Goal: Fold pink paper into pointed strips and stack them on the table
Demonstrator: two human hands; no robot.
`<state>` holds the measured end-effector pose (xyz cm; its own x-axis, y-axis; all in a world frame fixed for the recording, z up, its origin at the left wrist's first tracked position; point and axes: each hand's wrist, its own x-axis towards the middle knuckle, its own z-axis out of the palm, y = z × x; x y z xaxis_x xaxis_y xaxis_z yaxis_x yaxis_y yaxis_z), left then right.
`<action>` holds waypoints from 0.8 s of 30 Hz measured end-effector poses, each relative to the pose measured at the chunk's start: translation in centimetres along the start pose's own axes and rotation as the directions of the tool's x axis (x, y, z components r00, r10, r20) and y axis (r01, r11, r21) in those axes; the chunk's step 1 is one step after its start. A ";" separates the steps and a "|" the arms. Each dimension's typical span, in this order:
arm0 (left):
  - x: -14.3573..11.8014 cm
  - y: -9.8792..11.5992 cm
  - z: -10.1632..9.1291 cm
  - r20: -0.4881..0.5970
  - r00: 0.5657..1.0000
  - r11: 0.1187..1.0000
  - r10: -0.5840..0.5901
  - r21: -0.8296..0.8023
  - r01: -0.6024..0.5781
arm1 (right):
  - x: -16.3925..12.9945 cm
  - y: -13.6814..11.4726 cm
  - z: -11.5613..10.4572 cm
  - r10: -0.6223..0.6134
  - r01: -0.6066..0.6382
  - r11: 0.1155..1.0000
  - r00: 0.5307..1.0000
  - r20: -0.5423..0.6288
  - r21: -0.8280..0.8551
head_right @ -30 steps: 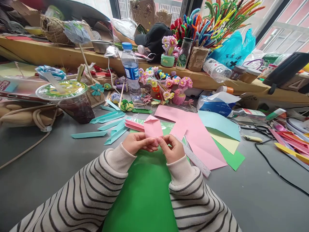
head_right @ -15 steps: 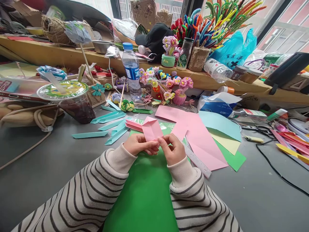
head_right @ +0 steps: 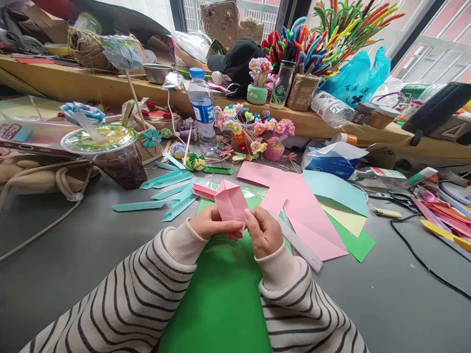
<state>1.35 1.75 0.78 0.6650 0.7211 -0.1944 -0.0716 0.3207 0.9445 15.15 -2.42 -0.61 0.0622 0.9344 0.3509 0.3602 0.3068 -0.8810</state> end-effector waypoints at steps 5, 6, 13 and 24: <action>-0.1 -0.2 0.1 0.018 1.000 1.000 0.002 -0.017 -0.002 | 0.0 0.1 -0.1 -0.034 0.034 0.999 0.999 0.013 -0.034; -0.1 -0.2 0.2 0.023 1.000 1.000 0.009 -0.015 -0.008 | 0.0 0.1 -0.1 -0.049 0.049 0.998 0.999 0.020 -0.038; -0.1 -0.3 0.2 0.024 0.998 0.999 0.051 0.013 -0.052 | 0.1 -0.3 -0.2 -0.002 0.001 1.000 0.998 0.063 0.021; 0.0 -0.2 0.4 -0.027 0.998 0.998 0.060 0.036 -0.059 | 0.2 -0.5 -0.7 0.122 -0.124 0.984 0.992 0.028 0.125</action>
<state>1.65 1.41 0.76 0.6392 0.7554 -0.1440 -0.0839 0.2547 0.9634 15.68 -2.49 0.14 0.0798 0.9695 0.2319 0.2308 0.2083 -0.9504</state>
